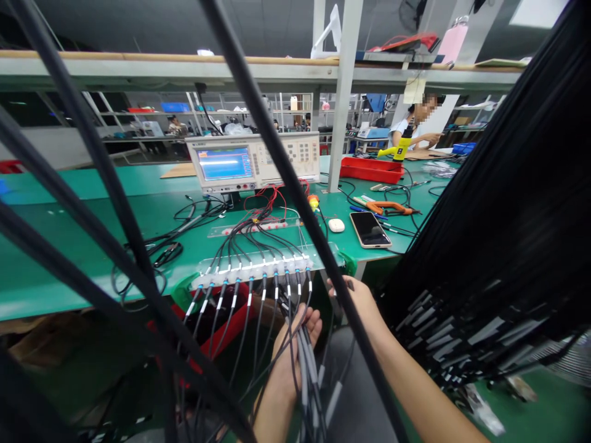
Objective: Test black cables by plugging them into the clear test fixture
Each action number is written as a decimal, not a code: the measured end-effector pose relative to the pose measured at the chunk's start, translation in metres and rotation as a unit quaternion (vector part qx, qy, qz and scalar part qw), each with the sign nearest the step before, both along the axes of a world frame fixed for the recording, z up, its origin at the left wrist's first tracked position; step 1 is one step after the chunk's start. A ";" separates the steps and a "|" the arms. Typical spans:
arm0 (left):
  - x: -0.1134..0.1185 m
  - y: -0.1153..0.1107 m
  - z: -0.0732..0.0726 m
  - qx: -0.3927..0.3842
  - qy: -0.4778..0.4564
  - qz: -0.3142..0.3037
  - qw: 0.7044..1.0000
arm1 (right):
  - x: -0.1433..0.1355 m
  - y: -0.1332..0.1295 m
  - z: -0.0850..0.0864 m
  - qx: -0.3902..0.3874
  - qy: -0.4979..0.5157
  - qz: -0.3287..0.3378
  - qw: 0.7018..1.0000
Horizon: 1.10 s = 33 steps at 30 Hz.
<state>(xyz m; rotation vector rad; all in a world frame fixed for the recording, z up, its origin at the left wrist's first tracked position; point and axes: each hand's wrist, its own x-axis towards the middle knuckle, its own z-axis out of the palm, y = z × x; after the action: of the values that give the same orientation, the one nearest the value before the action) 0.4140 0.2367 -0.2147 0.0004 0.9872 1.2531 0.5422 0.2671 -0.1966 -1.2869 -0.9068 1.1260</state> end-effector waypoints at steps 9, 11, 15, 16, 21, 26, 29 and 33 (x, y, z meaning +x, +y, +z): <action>-0.004 -0.001 0.009 0.018 -0.035 0.017 0.999 | -0.003 0.005 -0.003 -0.015 0.095 0.016 0.995; -0.003 -0.001 0.009 0.018 -0.043 0.015 0.999 | -0.002 0.005 -0.002 -0.013 0.103 0.013 0.994; -0.003 -0.001 0.009 0.015 -0.057 0.010 0.998 | -0.001 0.007 0.004 -0.033 0.124 0.024 0.991; -0.003 -0.001 0.010 0.016 -0.061 0.009 0.998 | -0.001 0.008 0.006 -0.038 0.130 0.025 0.991; -0.003 -0.001 0.011 0.020 -0.077 0.002 0.997 | -0.003 0.014 0.007 -0.045 0.161 0.003 0.986; 0.001 0.001 0.011 0.019 -0.081 -0.001 0.996 | 0.000 0.013 0.005 -0.039 0.163 0.037 0.985; 0.002 0.001 0.013 0.017 -0.080 0.001 0.997 | 0.005 0.010 0.002 -0.044 0.173 0.074 0.981; 0.001 -0.001 0.019 0.017 -0.077 0.006 0.997 | 0.010 0.010 -0.003 -0.058 0.188 0.073 0.978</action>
<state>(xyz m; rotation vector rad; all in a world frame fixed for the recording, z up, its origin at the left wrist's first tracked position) 0.4150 0.2358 -0.1959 -0.0753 0.8350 1.2618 0.5518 0.2768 -0.1994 -1.0604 -0.6660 1.4980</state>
